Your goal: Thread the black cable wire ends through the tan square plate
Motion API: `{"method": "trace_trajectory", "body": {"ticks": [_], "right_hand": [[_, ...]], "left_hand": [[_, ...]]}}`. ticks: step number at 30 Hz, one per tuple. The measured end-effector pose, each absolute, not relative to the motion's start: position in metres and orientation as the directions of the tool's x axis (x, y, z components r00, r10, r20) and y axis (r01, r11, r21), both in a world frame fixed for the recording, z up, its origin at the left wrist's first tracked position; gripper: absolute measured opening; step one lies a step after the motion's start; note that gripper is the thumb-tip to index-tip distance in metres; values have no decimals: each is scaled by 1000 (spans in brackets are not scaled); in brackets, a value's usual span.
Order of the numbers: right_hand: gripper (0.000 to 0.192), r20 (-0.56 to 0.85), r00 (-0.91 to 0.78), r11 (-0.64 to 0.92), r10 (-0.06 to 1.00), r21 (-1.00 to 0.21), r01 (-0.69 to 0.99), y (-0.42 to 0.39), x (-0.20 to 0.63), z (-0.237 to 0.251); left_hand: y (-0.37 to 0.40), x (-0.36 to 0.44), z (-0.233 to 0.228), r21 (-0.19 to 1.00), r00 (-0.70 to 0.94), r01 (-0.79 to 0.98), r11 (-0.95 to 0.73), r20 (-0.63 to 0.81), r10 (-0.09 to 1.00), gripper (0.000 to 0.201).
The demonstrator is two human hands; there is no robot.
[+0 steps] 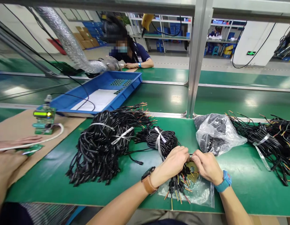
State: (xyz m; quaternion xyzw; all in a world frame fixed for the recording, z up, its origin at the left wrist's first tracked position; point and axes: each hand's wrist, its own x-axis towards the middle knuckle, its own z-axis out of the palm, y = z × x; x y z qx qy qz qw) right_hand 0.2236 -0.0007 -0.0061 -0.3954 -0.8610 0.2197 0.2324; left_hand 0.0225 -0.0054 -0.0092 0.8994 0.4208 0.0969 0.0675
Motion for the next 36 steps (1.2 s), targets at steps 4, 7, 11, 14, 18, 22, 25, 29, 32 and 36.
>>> {"method": "trace_trajectory", "body": {"ticks": [4,7,11,14,18,22,25,29,32,36], "right_hand": [[38,216,-573,589,791,-522,616,0,221,-8],[38,260,-528,567,808,-586,579,0,222,-10],[40,201,-563,572,801,-536,621,0,221,-11],[41,249,-531,568,810,-558,605,0,220,-12],[40,240,-548,579,802,-538,612,1,220,-13],[39,278,-508,563,816,-582,586,1,219,-12],[39,269,-530,573,804,-584,574,1,218,-11],[39,243,-527,558,814,-578,595,0,217,-13],[40,248,-508,538,825,-622,570,0,217,-14],[42,206,-523,529,827,-600,600,1,215,-10]], "left_hand": [[-7,25,-5,178,631,750,-637,96,770,19],[-8,27,0,164,641,749,-642,70,765,18],[-5,27,-2,168,639,751,-638,56,767,18],[-4,27,-8,179,637,748,-640,79,767,17],[-5,25,-11,182,642,739,-649,103,760,15],[-7,23,-9,160,644,736,-658,132,753,13],[-8,22,-9,161,649,729,-666,148,746,14],[-8,21,-10,172,645,728,-664,156,748,14],[-9,20,-10,186,640,728,-660,162,751,14],[-10,20,-8,192,641,726,-660,157,751,15]]}}
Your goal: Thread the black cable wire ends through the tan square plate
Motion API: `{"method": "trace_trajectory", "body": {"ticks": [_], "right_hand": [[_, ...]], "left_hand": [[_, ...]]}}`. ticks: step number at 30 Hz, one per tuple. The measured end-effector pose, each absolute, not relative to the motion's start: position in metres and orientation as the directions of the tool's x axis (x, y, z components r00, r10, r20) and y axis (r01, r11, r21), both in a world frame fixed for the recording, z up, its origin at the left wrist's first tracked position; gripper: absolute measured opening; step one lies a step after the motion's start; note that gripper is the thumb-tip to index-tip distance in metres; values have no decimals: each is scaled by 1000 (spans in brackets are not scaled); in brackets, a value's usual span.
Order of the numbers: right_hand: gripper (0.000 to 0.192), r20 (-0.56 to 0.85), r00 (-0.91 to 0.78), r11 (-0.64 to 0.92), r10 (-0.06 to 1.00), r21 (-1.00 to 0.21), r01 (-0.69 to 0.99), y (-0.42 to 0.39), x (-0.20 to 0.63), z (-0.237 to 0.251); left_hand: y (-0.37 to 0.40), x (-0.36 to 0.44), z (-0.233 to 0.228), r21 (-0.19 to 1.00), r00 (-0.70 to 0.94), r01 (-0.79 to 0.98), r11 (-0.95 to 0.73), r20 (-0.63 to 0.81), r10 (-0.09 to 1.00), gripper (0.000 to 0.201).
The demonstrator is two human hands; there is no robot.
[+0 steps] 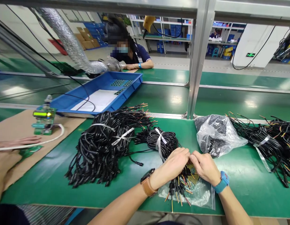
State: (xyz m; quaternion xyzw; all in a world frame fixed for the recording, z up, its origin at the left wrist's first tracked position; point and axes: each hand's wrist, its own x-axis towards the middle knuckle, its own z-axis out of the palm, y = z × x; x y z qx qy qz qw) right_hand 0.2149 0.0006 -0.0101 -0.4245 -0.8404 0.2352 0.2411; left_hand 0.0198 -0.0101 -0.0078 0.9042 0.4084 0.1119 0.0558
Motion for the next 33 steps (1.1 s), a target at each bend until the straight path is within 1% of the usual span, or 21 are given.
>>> {"method": "trace_trajectory", "body": {"ticks": [3,6,8,10,14,22,29,33], "right_hand": [[40,268,-415,476,869,-682,556,1,217,-6],[33,316,-279,417,907,-769,484,1,222,-4],[28,339,-218,403,915,-787,467,1,224,-6],[26,362,-189,408,913,-779,477,1,224,-8],[23,391,-173,422,904,-751,509,2,221,-12],[16,429,-210,472,878,-707,527,1,216,-9],[19,404,-229,460,886,-695,552,1,217,-10],[20,425,-176,446,888,-705,551,1,219,-11]], "left_hand": [[-10,20,-6,203,635,731,-651,146,759,16],[-9,20,-5,213,637,731,-648,125,761,17],[-10,20,-5,209,634,736,-644,122,764,17],[-10,20,-4,199,630,741,-642,125,766,17],[-11,19,-3,198,628,741,-642,136,766,18],[-11,19,-2,217,639,724,-655,147,755,16],[-7,20,-1,211,653,722,-658,104,750,16],[-5,21,-5,217,646,726,-652,107,756,14]]}}
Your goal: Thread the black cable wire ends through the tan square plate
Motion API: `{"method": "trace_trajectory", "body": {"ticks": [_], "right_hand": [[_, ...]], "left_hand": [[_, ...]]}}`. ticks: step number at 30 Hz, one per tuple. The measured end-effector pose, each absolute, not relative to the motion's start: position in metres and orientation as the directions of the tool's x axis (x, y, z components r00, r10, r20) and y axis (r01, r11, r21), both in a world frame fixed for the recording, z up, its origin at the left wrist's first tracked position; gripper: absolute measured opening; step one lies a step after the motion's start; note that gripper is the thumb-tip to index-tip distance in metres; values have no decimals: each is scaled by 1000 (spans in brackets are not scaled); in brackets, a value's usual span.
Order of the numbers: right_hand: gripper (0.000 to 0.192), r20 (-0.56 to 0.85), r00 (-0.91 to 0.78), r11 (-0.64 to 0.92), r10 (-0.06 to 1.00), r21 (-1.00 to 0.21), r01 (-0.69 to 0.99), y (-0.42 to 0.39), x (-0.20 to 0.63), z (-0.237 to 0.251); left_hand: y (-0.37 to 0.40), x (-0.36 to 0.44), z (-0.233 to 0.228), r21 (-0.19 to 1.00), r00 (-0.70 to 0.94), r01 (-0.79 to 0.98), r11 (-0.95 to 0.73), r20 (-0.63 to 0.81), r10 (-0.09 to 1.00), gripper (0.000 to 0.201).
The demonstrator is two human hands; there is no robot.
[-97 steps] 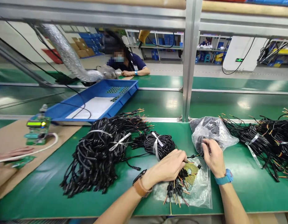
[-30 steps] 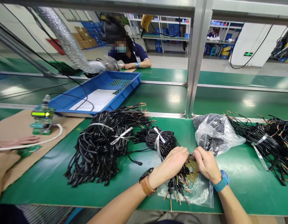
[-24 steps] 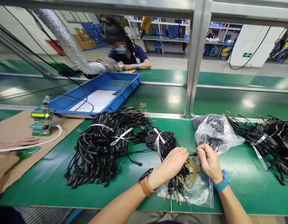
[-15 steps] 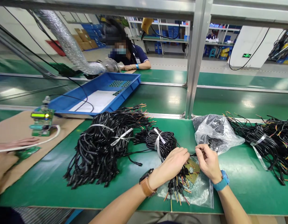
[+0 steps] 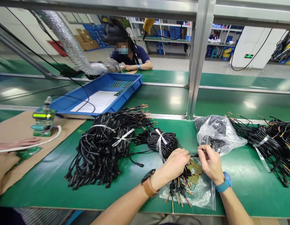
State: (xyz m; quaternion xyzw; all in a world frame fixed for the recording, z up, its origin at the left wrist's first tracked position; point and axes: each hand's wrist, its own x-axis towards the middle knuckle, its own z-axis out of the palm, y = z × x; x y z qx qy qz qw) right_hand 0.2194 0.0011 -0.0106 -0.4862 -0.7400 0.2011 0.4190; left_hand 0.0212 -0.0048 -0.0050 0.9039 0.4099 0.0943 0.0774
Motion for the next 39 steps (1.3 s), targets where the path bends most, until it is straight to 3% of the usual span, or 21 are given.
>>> {"method": "trace_trajectory", "body": {"ticks": [6,13,18,25,39], "right_hand": [[19,415,-32,390,909,-823,414,4,225,-14],[31,272,-117,292,955,-933,212,5,225,-20],[29,262,-124,281,957,-946,163,4,219,-16],[28,119,-233,115,965,-993,-29,-2,212,-11],[23,80,-325,37,942,-990,-135,-7,207,-13]], "left_hand": [[-5,17,-6,434,613,663,-610,153,775,6],[-3,9,5,680,652,372,-632,292,699,15],[-8,12,8,710,570,351,-610,355,741,13],[-12,17,5,777,223,358,-518,468,855,16],[-12,19,1,747,212,371,-552,510,833,15]]}}
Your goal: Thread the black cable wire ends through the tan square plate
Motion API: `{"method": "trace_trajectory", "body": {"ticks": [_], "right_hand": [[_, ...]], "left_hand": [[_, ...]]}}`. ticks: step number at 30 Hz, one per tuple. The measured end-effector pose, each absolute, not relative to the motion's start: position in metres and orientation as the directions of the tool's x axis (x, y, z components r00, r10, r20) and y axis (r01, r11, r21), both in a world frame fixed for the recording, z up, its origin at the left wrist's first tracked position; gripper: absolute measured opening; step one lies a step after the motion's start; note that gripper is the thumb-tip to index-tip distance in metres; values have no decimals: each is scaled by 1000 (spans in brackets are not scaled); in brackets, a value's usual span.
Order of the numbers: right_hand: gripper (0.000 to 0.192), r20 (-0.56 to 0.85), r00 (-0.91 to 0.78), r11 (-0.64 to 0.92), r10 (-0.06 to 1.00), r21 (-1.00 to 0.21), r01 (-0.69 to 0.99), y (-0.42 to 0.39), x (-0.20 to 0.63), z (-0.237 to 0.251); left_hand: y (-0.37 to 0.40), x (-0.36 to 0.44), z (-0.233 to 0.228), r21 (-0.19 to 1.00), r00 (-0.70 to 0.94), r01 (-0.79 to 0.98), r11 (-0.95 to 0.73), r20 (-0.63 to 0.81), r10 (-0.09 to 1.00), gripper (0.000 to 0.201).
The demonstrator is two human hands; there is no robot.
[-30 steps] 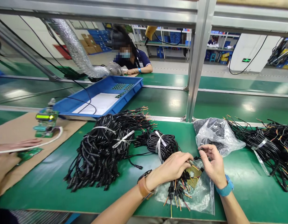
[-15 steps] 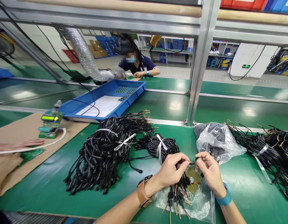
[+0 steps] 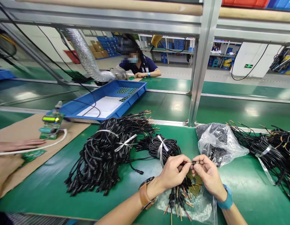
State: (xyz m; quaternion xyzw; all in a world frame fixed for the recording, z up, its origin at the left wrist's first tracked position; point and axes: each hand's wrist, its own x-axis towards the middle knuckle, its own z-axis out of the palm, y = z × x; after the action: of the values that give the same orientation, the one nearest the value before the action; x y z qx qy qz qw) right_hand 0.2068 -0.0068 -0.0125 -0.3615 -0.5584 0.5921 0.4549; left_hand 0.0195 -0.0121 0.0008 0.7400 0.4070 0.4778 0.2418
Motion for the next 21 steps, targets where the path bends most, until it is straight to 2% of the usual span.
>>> {"method": "trace_trajectory", "body": {"ticks": [8,10,12,16,21], "right_hand": [[21,237,-214,268,948,-955,129,-6,208,-20],[22,242,-214,280,946,-945,170,-4,211,-23],[23,255,-216,299,943,-931,209,-2,214,-24],[21,311,-236,372,921,-883,285,0,216,-24],[14,378,-331,485,865,-801,351,-1,213,-25]], "left_hand": [[-11,15,3,773,300,361,-522,433,850,9],[-10,11,4,792,339,347,-503,394,854,21],[-8,8,4,800,353,345,-491,374,858,25],[-3,7,-2,790,326,332,-516,417,848,6],[-2,13,-14,759,294,308,-574,498,816,11]]}}
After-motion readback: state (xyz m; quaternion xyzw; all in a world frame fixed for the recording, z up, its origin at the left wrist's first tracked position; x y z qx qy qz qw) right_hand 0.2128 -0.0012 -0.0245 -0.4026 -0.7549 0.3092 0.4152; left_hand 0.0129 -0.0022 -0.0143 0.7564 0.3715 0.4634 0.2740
